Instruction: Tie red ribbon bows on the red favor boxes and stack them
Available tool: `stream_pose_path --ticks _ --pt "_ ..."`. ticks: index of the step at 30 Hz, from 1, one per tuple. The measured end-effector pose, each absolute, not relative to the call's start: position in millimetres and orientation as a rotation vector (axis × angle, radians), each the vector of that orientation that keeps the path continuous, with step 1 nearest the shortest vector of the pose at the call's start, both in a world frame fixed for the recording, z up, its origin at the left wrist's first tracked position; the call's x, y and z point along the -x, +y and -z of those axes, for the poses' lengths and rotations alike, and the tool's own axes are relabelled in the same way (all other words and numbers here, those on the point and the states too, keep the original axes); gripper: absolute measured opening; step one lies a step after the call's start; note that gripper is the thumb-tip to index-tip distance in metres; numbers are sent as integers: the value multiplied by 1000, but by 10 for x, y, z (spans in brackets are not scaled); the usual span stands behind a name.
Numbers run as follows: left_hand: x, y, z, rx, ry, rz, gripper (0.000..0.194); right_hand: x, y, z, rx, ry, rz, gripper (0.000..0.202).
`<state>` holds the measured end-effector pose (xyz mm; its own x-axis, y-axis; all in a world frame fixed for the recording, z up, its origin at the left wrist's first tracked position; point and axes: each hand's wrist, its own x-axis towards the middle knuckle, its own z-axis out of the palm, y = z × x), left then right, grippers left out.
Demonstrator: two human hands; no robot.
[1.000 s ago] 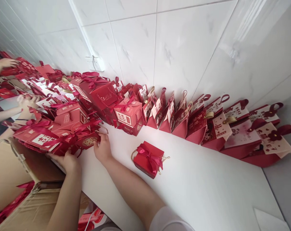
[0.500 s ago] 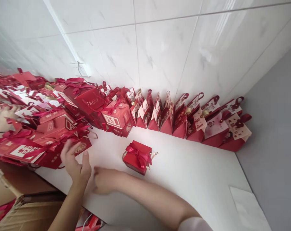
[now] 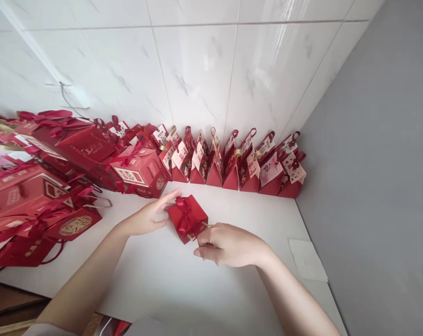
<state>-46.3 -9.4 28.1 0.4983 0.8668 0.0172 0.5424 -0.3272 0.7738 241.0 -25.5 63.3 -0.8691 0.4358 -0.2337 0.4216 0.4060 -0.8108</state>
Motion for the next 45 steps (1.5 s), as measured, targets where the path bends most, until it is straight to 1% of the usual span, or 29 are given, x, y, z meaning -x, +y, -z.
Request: stream_pose_path --ticks 2,4,6,7,8,10,12,13,16,18,21,22,26,30,35,38,41,45 --pt "395 60 -377 -2151 1287 -668 68 -2533 -224 -719 835 -2656 -1526 27" --pt "306 205 -543 -2246 1425 -715 53 -2607 -198 -851 848 -2696 -1428 24" --pt "192 305 -735 -2263 1403 -632 30 -2630 -160 -984 830 -2695 -1253 20" --pt "127 333 -818 -2268 1352 -543 26 -2622 -134 -1032 819 -2667 -1173 18" --pt "61 346 -881 -2280 1300 -444 27 -2602 -102 -1059 819 -2626 -1102 18" --pt "-61 344 -931 -2318 1259 -285 39 -2528 -23 -1034 867 -2522 -963 21" --pt "-147 332 -891 -2358 1290 -232 47 -2429 72 -913 944 -2436 -801 22" --pt "-171 333 -853 -2367 1305 -229 46 -2378 120 -830 972 -2412 -719 21" --pt "-166 370 -753 -2336 1286 -185 36 -2265 235 -591 1008 -2436 -558 21" --pt "-129 408 -738 -2302 1254 -118 25 -2239 270 -508 1023 -2485 -514 16" --pt "-88 443 -766 -2275 1191 -85 7 -2269 271 -519 984 -2526 -498 11" --pt "-82 446 -776 -2264 1174 -87 5 -2292 265 -544 960 -2534 -506 10" --pt "-65 455 -776 -2292 1136 -140 10 -2383 245 -636 949 -2559 -624 13" --pt "5 493 -774 -2358 1200 -196 12 -2409 234 -637 965 -2478 -739 14" --pt "127 527 -848 -2308 1321 -192 17 -2374 131 -683 916 -2503 -685 15" --pt "159 536 -870 -2312 1361 -237 18 -2361 5 -770 863 -2589 -663 19" --pt "146 542 -867 -2265 1318 -234 19 -2345 -111 -814 815 -2677 -719 22" --pt "126 539 -875 -2255 1257 -181 20 -2270 -192 -721 725 -2765 -858 24"
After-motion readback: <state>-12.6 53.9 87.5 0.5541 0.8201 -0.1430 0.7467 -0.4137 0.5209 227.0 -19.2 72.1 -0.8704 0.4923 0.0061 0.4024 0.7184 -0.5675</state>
